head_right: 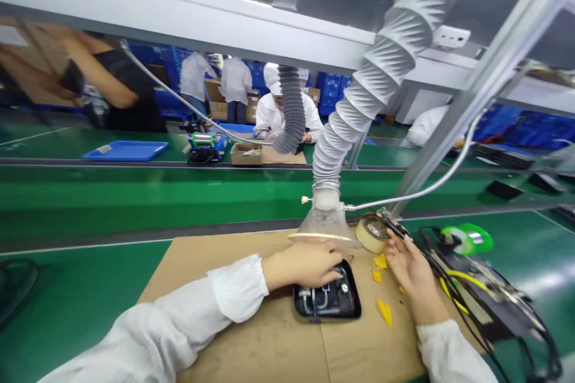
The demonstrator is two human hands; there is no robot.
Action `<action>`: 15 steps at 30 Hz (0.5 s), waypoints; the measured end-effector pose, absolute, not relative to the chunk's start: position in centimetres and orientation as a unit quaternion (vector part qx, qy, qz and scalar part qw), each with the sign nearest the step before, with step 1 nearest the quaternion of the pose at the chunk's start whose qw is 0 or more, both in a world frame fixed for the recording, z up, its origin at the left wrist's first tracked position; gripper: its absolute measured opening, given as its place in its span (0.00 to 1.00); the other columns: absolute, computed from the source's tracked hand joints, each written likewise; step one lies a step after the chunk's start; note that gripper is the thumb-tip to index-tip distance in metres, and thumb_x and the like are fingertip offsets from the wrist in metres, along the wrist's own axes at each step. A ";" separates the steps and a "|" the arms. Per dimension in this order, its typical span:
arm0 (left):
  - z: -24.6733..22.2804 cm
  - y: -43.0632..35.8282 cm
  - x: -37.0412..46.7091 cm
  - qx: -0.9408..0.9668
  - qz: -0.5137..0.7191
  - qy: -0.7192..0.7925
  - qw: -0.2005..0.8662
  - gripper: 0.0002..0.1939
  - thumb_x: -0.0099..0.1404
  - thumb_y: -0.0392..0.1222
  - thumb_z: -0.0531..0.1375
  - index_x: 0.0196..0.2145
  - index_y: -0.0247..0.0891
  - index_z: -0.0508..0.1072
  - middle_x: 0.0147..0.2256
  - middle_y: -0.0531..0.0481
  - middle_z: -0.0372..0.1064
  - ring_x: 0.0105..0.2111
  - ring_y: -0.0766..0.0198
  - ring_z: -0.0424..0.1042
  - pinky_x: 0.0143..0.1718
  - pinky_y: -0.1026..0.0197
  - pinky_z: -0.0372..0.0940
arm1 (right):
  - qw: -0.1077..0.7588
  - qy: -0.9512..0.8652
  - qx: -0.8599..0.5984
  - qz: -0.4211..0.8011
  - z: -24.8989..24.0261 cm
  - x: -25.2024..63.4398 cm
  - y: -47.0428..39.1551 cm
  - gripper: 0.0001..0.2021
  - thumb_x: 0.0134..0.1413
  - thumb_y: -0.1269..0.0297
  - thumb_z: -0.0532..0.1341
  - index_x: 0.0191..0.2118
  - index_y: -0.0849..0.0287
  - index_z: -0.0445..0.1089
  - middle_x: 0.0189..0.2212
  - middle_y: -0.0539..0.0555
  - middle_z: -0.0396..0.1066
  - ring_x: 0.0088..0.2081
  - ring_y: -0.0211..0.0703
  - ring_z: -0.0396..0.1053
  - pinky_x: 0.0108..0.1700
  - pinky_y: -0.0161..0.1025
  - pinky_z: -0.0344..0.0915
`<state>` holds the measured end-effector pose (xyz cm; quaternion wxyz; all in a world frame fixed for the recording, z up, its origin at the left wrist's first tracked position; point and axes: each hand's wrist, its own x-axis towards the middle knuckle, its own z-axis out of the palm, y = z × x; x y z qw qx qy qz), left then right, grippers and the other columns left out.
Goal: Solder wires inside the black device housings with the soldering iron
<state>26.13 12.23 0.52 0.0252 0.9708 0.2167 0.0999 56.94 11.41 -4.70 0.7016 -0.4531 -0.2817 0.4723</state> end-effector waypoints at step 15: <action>-3.8 -1.6 27.1 0.958 0.118 -0.162 0.207 0.14 0.74 0.44 0.54 0.29 0.43 0.71 0.32 0.51 0.75 0.36 0.63 0.75 0.37 0.60 0.68 | 0.629 -0.236 -0.451 0.588 -5.2 55.1 10.1 0.17 0.56 0.58 0.70 0.30 0.58 0.61 0.19 0.43 0.60 0.15 0.25 0.56 0.15 0.20 0.56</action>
